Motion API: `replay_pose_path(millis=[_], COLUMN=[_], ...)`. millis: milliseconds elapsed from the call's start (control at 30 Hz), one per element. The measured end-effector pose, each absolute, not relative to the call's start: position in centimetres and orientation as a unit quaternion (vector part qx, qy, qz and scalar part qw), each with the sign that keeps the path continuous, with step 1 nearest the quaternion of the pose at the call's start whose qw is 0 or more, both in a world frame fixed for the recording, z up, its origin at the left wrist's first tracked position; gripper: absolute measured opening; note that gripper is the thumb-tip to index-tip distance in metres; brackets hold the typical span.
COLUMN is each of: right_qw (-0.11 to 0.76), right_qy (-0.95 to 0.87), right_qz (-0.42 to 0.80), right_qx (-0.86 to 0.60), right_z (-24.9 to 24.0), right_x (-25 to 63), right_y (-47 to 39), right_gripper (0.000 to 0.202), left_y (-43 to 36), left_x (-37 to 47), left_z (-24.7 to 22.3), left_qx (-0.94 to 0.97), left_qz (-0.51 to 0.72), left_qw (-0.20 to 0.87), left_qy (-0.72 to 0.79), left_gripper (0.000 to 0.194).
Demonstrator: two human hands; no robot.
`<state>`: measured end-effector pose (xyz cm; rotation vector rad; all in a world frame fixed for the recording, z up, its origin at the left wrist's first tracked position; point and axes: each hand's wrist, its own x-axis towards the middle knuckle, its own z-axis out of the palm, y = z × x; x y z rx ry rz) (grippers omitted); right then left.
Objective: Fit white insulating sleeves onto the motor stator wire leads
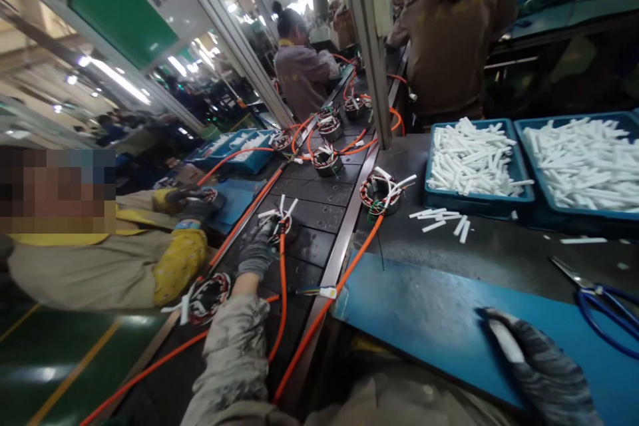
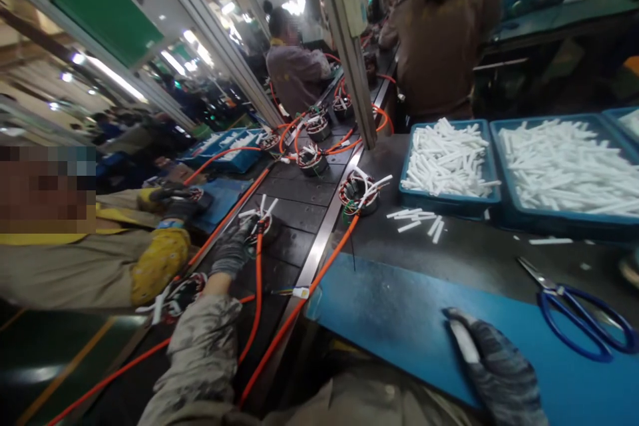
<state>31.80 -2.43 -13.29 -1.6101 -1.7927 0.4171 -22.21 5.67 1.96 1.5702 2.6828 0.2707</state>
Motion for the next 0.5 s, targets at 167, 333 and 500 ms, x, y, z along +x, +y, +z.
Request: replay_pose_path(millis=[167, 333, 500], right_qw=[0.338, 0.343, 0.35], right_qy=[-0.686, -0.687, -0.688], right_qz=[0.181, 0.181, 0.184], right_qx=[-0.618, -0.615, -0.609], right_z=[-13.3, -13.3, -13.1], right_x=[31.9, 31.9, 31.9], right_y=[-2.6, -2.5, -2.3], right_gripper=[0.048, 0.05, 0.05], left_y=[1.9, -2.9, -4.6], left_x=[-22.0, -20.5, -20.1], left_z=[0.7, -2.9, -4.4], left_qx=[0.422, 0.461, 0.55], left_qz=[0.028, 0.028, -0.018], left_qw=[0.022, 0.095, 0.07], left_qy=[0.906, 0.882, 0.832], left_gripper=[0.082, 0.11, 0.088])
